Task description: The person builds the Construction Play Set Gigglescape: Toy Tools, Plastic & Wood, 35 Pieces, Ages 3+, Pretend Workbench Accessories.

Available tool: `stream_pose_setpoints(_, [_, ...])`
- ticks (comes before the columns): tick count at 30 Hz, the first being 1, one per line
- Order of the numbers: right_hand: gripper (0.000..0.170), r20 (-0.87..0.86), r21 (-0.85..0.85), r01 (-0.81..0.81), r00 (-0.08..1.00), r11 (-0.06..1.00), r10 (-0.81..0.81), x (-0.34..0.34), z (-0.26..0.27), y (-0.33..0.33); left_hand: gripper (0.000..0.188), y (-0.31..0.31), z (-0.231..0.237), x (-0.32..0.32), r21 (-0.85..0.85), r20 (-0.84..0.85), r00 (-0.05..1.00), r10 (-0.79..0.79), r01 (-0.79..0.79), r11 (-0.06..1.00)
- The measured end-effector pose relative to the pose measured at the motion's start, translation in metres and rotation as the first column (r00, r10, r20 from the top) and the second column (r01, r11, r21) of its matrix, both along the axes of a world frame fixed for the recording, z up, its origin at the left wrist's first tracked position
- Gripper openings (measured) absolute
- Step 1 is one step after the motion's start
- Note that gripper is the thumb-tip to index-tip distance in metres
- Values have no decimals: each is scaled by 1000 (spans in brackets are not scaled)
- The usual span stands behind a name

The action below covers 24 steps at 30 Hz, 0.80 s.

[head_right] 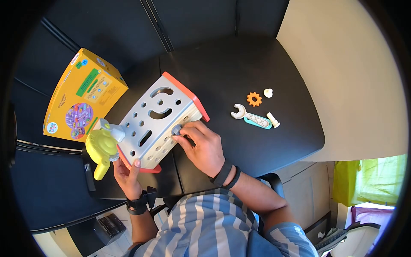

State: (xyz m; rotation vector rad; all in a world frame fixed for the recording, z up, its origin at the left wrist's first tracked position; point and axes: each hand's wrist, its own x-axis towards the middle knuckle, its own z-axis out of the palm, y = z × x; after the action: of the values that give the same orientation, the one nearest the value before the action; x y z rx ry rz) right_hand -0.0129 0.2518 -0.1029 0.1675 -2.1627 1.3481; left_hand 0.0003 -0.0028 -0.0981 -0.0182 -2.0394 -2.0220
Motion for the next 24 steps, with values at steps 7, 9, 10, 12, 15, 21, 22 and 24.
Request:
stream_pose_setpoints(7, [26, -10, -118, 2, 1000, 993, -4, -4, 3, -3, 65, 1, 0, 0, 25, -8, 1000, -13, 13, 1000])
stream_pose_setpoints(9, [26, -7, -19, -4, 1000, 1000, 4, -2, 2, 0, 65, -1, -1, 1, 17, -3, 1000, -19, 19, 1000])
stream_pose_setpoints(10, [26, -8, -19, -6, 1000, 1000, 6, -2, 2, 0, 66, 0, 0, 0, 15, -8, 1000, -23, 23, 1000])
stream_pose_setpoints(12, [25, -13, -6, 3, 1000, 1000, -3, -1, 2, 1, 67, 3, 1, -2, 16, -16, 999, -29, 29, 999])
stream_pose_setpoints(15, [26, -16, -11, 19, 1000, 1000, -19, -1, 1, 0, 68, 5, 4, 0, 17, -7, 1000, -3, 3, 1000])
stream_pose_setpoints(21, [38, -36, 29, 17, 999, 999, -16, -3, 1, 2, 70, 2, -2, 0, 7, -34, 999, 5, -5, 1000])
stream_pose_setpoints(22, [38, -32, 46, 32, 999, 998, -30, 1, 7, 6, 70, 3, -3, -1, 22, -41, 999, 11, -10, 1000])
stream_pose_setpoints(24, [44, 13, -2, 11, 1000, 1000, -11, 12, 24, 15, 68, 2, -4, -1, 8, -39, 999, 4, -4, 1000])
